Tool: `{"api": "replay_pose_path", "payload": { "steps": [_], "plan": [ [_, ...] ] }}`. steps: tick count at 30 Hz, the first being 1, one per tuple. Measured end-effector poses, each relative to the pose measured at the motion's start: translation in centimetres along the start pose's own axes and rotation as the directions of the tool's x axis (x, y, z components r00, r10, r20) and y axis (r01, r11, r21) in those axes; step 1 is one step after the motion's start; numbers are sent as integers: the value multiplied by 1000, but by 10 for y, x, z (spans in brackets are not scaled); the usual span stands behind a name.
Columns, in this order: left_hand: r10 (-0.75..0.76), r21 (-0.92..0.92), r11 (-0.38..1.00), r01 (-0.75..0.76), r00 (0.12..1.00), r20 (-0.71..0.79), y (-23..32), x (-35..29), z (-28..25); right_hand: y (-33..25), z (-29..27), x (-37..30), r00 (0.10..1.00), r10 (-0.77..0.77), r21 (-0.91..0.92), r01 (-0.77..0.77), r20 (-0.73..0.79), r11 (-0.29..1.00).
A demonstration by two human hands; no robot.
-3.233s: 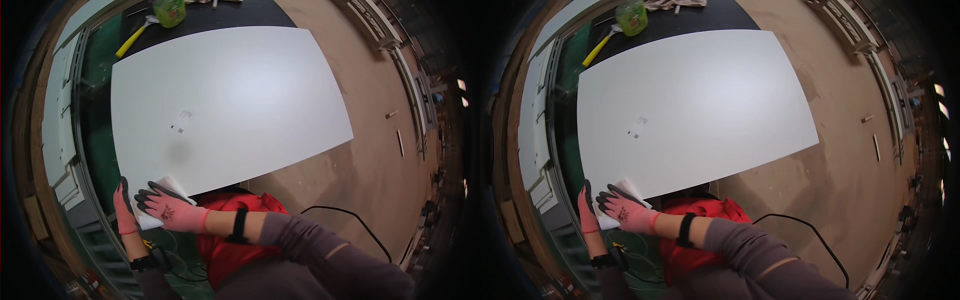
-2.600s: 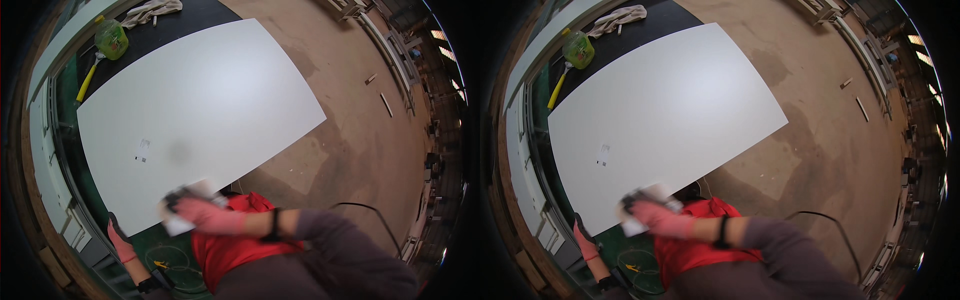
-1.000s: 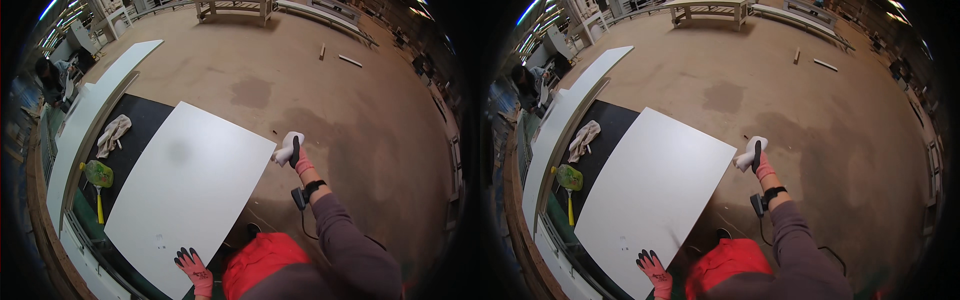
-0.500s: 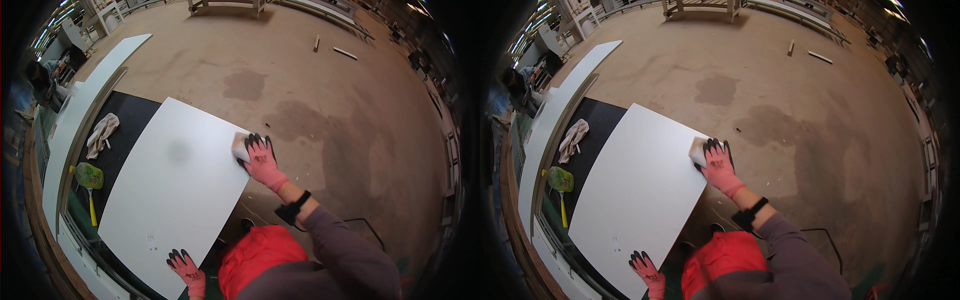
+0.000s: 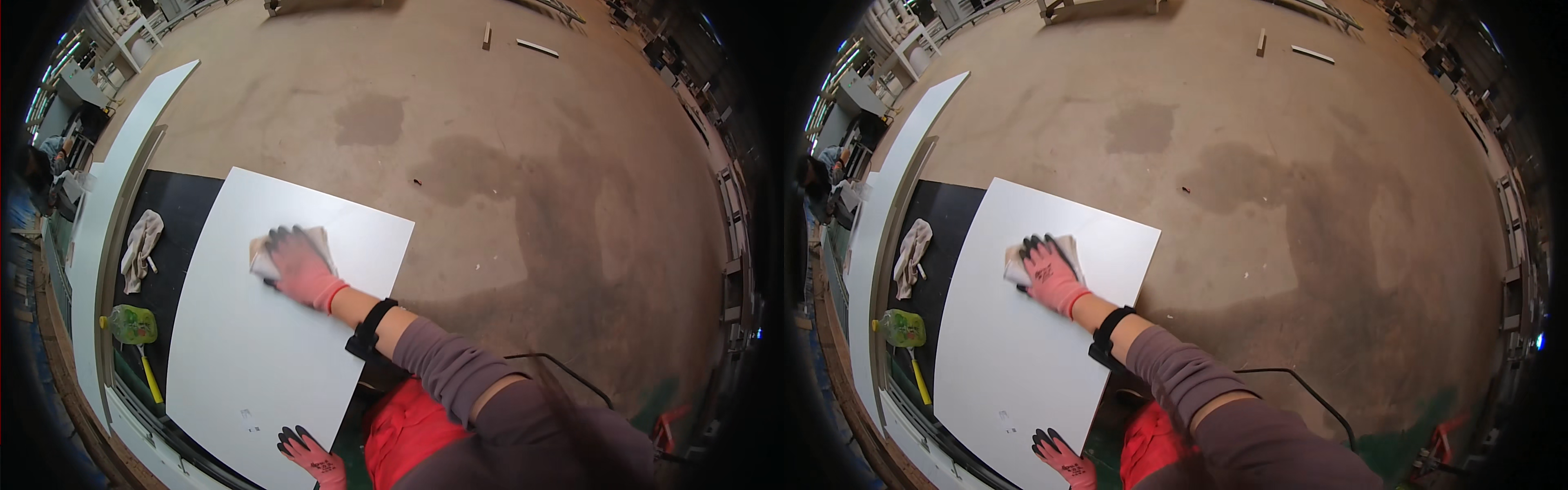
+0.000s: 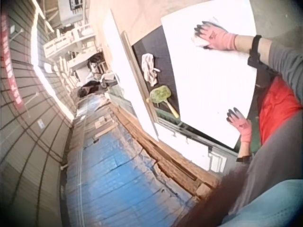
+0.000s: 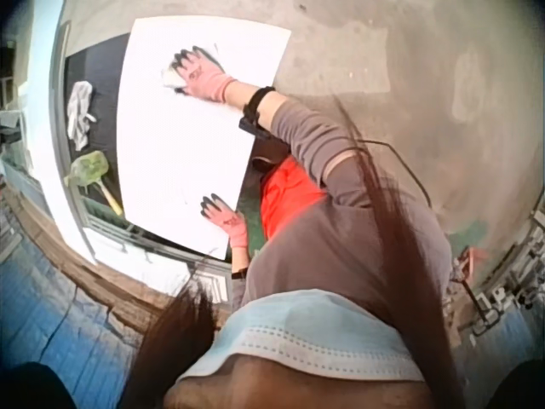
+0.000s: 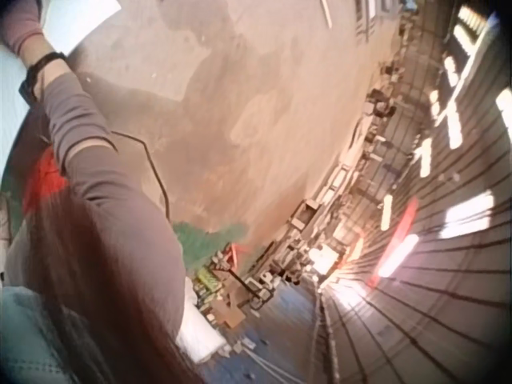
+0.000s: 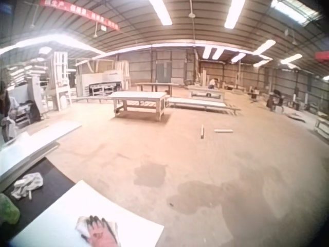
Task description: Cleaning a white furniture panel with a cloth and a scraper in a workshop.
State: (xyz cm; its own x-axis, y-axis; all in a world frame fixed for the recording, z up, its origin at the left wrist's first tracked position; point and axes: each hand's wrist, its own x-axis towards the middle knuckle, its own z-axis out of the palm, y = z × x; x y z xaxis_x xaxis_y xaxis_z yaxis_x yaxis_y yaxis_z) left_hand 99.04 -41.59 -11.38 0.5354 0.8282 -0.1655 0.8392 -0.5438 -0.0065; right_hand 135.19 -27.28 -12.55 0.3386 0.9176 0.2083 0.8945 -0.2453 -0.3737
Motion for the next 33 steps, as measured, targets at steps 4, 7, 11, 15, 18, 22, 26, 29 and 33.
{"api": "replay_pose_path", "payload": {
  "steps": [4, 7, 11, 15, 18, 22, 26, 29, 33],
  "plan": [
    [51, 4, 999, -51, 999, -7, -5, 2, 9, 79, -21, -6, 948, 195, -132, -233, -251, 963],
    [144, 69, 988, -136, 981, -132, -13, 2, 16, 67, -54, -64, 968, 247, -184, -249, -30, 951],
    [58, 286, 954, -94, 989, 133, 5, 6, -22, 34, -59, -127, 981, 131, -166, -106, 143, 980],
    [172, 34, 985, -169, 973, -155, -20, -3, 22, 59, -71, -82, 969, 234, -160, -220, 73, 962],
    [146, 73, 988, -138, 981, -126, -20, -5, 26, 57, -71, -87, 972, 228, -181, -215, 50, 960],
    [249, 54, 969, -243, 939, -239, -21, -1, 28, 48, -71, -106, 973, 208, -179, -188, 102, 966],
    [135, 69, 989, -127, 983, -122, -18, -3, 29, 70, -74, -78, 971, 232, -172, -219, 60, 960],
    [135, 54, 990, -129, 981, -139, -21, -2, 29, 69, -75, -71, 961, 257, -166, -239, 98, 957],
    [27, 5, 1000, -27, 999, -38, -23, -8, 20, 42, -67, -106, 972, 161, -187, -129, 169, 974]
  ]
}}
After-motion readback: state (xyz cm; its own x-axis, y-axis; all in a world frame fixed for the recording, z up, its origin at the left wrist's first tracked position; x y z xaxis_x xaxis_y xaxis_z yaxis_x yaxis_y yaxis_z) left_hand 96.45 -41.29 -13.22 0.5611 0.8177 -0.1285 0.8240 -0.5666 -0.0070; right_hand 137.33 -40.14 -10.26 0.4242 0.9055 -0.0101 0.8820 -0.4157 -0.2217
